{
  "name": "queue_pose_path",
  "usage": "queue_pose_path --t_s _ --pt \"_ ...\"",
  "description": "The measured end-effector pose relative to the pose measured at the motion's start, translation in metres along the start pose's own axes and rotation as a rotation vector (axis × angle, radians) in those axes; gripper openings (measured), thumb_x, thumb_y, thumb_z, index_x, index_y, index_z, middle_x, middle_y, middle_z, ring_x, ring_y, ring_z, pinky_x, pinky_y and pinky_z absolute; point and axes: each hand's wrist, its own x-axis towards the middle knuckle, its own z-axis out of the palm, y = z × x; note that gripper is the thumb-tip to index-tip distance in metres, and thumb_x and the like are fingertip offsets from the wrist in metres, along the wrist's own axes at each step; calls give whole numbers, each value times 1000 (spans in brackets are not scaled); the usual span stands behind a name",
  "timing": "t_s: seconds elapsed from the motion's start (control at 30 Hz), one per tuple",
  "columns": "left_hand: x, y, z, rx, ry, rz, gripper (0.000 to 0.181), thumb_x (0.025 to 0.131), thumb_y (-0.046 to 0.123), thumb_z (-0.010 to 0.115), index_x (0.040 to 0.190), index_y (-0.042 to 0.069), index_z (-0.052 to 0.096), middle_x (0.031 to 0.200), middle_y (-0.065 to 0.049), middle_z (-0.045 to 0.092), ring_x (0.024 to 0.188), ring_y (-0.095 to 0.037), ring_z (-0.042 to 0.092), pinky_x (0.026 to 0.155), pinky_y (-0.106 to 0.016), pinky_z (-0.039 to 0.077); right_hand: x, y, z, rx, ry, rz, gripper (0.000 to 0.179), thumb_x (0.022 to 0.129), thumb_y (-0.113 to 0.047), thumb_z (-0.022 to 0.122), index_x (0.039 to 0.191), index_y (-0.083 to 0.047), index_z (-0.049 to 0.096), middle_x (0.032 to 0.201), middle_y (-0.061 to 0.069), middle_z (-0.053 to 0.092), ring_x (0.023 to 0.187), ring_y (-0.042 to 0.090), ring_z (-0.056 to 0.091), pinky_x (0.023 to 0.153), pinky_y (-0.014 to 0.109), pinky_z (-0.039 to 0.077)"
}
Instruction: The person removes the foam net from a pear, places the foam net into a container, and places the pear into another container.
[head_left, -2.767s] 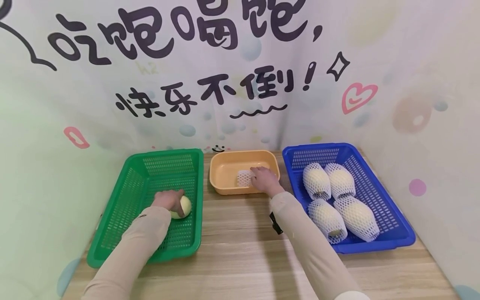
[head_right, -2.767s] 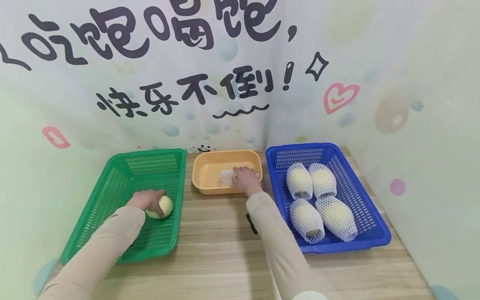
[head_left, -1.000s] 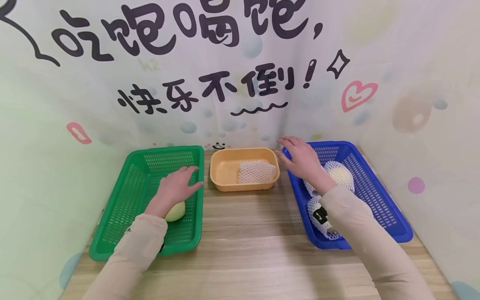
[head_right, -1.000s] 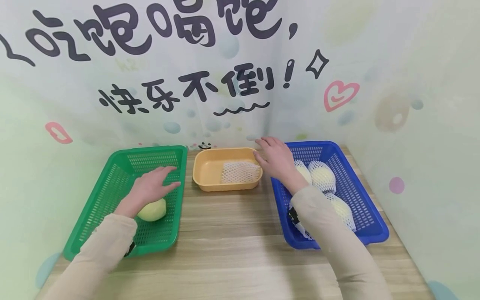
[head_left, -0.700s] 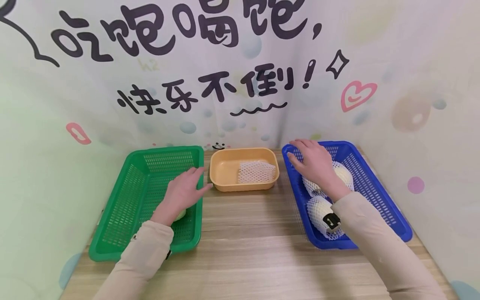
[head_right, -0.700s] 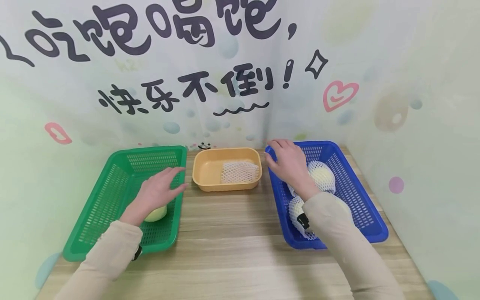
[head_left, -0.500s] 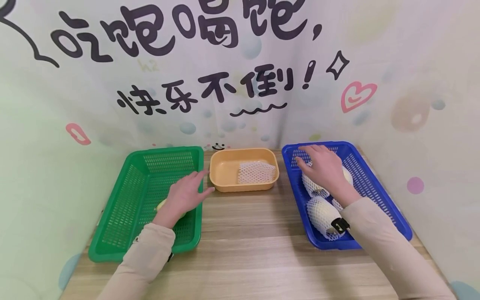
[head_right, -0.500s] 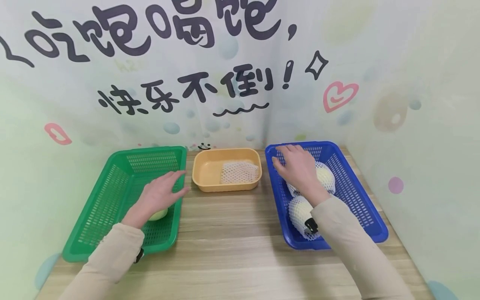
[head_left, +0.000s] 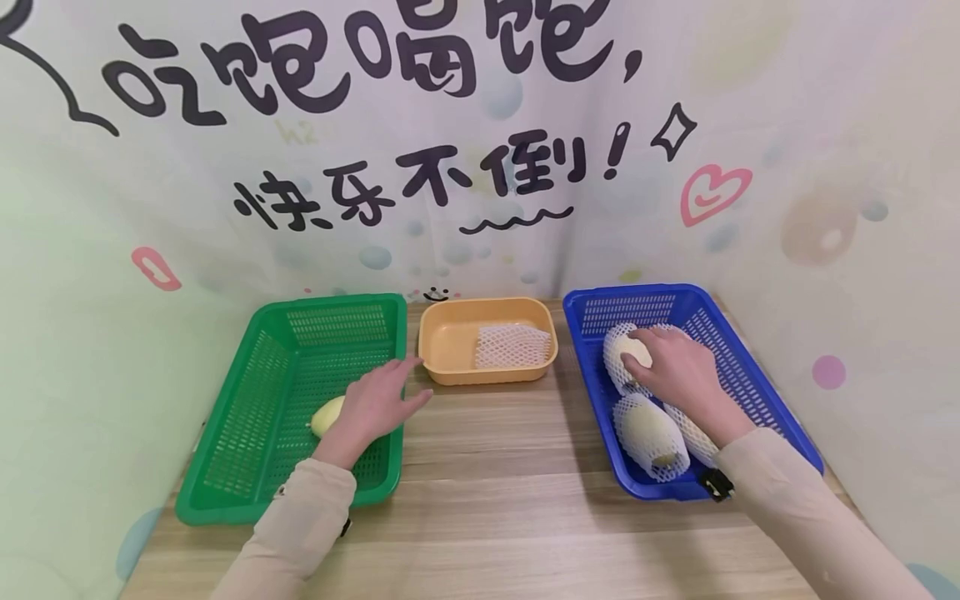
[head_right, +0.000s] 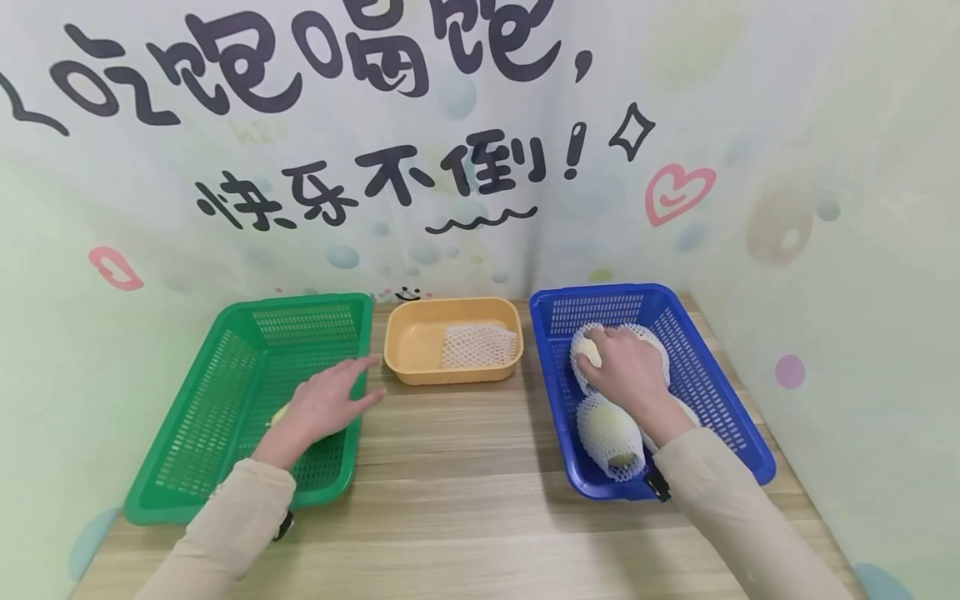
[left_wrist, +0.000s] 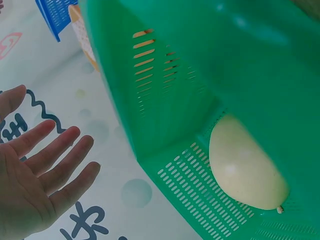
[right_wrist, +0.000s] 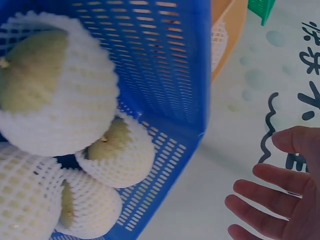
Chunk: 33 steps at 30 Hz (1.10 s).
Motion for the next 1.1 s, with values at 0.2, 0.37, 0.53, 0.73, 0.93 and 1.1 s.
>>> queue_pose_path --t_s 0.2,0.37,0.53,0.73,0.93,1.1 --pt "-2 0 6 -11 -2 -1 53 84 40 55 128 12 45 119 -16 50 100 -36 51 73 -53 42 -10 9 12 -24 -62 -6 40 80 -33 59 108 -5 59 93 15 62 70 31 57 40 41 39" --pt "-2 -1 11 -10 -5 -2 51 84 39 55 127 12 46 118 -15 51 99 -35 51 74 -50 43 -17 13 20 -44 -121 -14 41 78 -33 61 108 -4 59 90 13 61 71 31 57 40 41 39" --pt "-3 0 12 1 -7 5 50 84 40 55 125 11 48 116 -14 52 96 -35 53 71 -49 44 -23 16 27 -75 -193 -37 42 76 -31 63 106 -2 60 86 12 60 70 30 56 42 42 40" --pt "-2 0 12 8 -21 -1 50 84 40 55 124 11 48 115 -14 53 95 -35 53 70 -49 44 -26 20 39 -97 -224 -83 44 72 -33 67 102 -1 61 78 9 58 63 28 55 46 43 42" --pt "-2 0 13 -1 -50 -14 50 85 41 54 125 12 47 116 -15 53 97 -36 53 73 -50 43 -28 23 51 -100 -299 -62 53 72 -37 65 109 0 58 92 17 60 71 35 57 52 51 43" --pt "-2 0 15 4 -46 -7 49 85 40 54 124 11 48 113 -15 55 93 -34 55 69 -47 45 -30 23 57 -95 -375 -51 59 73 -39 63 114 3 55 102 22 57 78 39 56 57 53 43"
